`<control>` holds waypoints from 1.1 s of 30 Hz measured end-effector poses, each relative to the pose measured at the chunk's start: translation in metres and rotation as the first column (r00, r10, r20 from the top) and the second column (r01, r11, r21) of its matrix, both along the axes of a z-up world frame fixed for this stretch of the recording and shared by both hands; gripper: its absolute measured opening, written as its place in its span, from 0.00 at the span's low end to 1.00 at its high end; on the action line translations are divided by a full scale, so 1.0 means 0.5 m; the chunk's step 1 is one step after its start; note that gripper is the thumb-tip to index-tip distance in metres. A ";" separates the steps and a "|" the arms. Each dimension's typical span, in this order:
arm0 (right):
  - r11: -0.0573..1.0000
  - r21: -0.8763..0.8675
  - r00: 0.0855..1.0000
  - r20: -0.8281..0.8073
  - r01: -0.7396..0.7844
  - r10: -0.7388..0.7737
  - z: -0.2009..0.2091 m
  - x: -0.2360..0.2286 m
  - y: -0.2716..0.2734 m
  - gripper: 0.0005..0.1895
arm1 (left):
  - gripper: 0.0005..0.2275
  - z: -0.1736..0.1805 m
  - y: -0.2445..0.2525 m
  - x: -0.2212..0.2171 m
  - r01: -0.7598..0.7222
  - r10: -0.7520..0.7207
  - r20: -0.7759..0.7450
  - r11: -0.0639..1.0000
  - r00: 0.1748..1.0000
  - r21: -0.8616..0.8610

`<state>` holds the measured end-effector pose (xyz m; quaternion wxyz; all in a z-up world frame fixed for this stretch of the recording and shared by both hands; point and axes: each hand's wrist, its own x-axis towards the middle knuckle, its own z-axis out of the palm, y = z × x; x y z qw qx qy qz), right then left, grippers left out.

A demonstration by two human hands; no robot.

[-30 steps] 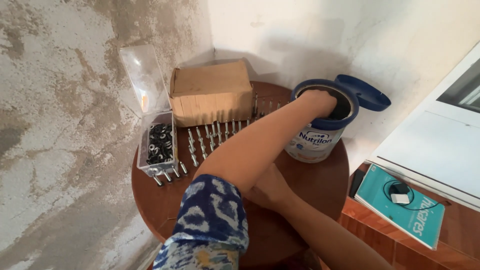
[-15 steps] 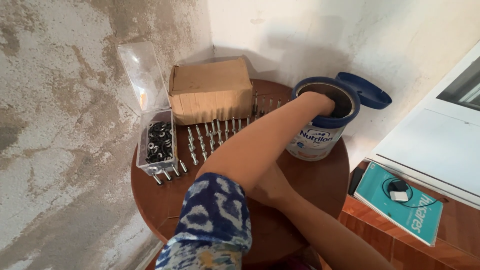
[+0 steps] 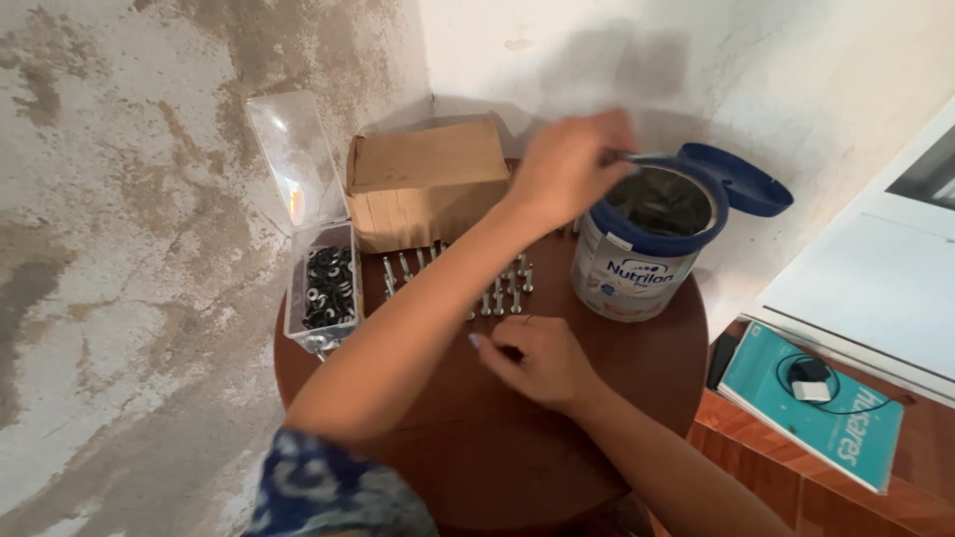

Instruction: Assembling metal bolts and washers by hand and placing them into a blue plastic container for organization.

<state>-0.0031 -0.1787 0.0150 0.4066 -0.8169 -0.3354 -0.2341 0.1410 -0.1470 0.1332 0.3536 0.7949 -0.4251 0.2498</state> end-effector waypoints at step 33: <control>0.788 0.391 0.846 -0.448 0.476 -0.289 -0.032 0.073 -0.079 0.08 | 0.10 -0.214 0.269 -0.209 -0.149 0.070 -0.339 0.965 0.938 -0.215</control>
